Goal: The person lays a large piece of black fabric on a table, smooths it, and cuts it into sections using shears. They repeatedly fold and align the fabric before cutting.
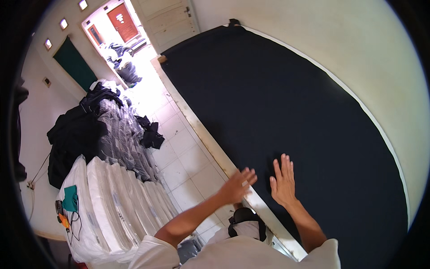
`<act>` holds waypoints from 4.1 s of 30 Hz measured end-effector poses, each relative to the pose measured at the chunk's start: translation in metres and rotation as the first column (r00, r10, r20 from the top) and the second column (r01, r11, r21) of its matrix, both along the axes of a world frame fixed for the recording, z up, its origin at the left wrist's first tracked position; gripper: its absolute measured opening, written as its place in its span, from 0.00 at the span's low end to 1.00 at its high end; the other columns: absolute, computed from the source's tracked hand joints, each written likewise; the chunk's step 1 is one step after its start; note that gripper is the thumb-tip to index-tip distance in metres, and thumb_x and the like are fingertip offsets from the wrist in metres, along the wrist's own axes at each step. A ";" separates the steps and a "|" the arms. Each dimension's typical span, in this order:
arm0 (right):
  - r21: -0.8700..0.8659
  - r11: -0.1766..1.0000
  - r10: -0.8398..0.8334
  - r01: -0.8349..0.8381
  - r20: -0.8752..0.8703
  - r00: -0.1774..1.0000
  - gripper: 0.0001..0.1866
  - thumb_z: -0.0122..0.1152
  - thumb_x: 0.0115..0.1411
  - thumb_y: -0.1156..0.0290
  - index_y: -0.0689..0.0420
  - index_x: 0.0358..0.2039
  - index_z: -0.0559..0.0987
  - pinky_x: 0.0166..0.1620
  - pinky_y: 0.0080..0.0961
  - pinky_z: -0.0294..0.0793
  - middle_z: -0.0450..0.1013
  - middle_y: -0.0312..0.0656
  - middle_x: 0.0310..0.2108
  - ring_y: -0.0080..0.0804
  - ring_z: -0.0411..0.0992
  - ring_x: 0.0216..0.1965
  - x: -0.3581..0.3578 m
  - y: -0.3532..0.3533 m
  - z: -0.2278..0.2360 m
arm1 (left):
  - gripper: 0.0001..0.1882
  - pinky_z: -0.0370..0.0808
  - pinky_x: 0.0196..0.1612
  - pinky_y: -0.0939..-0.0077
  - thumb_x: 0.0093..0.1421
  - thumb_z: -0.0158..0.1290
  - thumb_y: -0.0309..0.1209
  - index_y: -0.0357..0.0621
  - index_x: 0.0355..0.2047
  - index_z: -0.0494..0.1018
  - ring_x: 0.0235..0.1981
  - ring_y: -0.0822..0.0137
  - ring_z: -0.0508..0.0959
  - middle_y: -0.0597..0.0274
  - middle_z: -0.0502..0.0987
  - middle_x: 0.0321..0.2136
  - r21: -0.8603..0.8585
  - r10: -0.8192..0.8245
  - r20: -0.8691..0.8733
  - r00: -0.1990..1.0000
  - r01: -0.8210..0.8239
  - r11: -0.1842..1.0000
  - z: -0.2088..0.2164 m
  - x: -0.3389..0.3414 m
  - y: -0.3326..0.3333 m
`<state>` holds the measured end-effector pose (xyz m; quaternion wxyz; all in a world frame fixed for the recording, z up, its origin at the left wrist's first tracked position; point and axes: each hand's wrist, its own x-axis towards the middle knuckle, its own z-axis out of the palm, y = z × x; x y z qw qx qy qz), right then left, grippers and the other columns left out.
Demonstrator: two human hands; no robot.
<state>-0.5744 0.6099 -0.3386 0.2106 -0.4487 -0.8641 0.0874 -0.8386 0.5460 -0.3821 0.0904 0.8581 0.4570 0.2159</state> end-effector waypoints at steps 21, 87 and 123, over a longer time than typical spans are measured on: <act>-0.050 0.982 0.180 -0.181 -0.019 0.984 0.38 0.58 0.73 0.56 0.59 0.77 0.62 0.80 0.62 0.35 0.41 0.58 0.82 0.58 0.38 0.82 -0.680 0.395 -0.016 | 0.30 0.77 0.59 0.45 0.75 0.50 0.49 0.37 0.65 0.73 0.55 0.32 0.80 0.30 0.81 0.51 -0.730 0.825 -0.238 0.512 -0.655 0.196 -0.189 -0.746 0.035; -0.671 0.464 0.430 0.578 -0.399 -0.810 0.35 0.49 0.76 0.49 0.63 0.72 0.67 0.74 0.50 0.65 0.69 0.51 0.71 0.49 0.68 0.71 -1.348 0.832 -0.021 | 0.39 0.64 0.73 0.51 0.63 0.64 0.27 0.39 0.73 0.62 0.69 0.39 0.68 0.39 0.67 0.70 -0.150 -0.348 0.227 0.910 0.386 0.910 -0.056 -0.835 1.599; -0.256 -0.966 -0.103 0.027 0.288 -0.952 0.25 0.43 0.78 0.52 0.56 0.52 0.84 0.51 0.55 0.76 0.83 0.59 0.42 0.67 0.79 0.44 -1.501 0.910 -0.114 | 0.19 0.79 0.39 0.48 0.75 0.51 0.49 0.49 0.41 0.84 0.35 0.43 0.85 0.49 0.87 0.33 0.059 -0.220 -0.057 0.974 0.223 0.973 -0.060 -0.767 1.675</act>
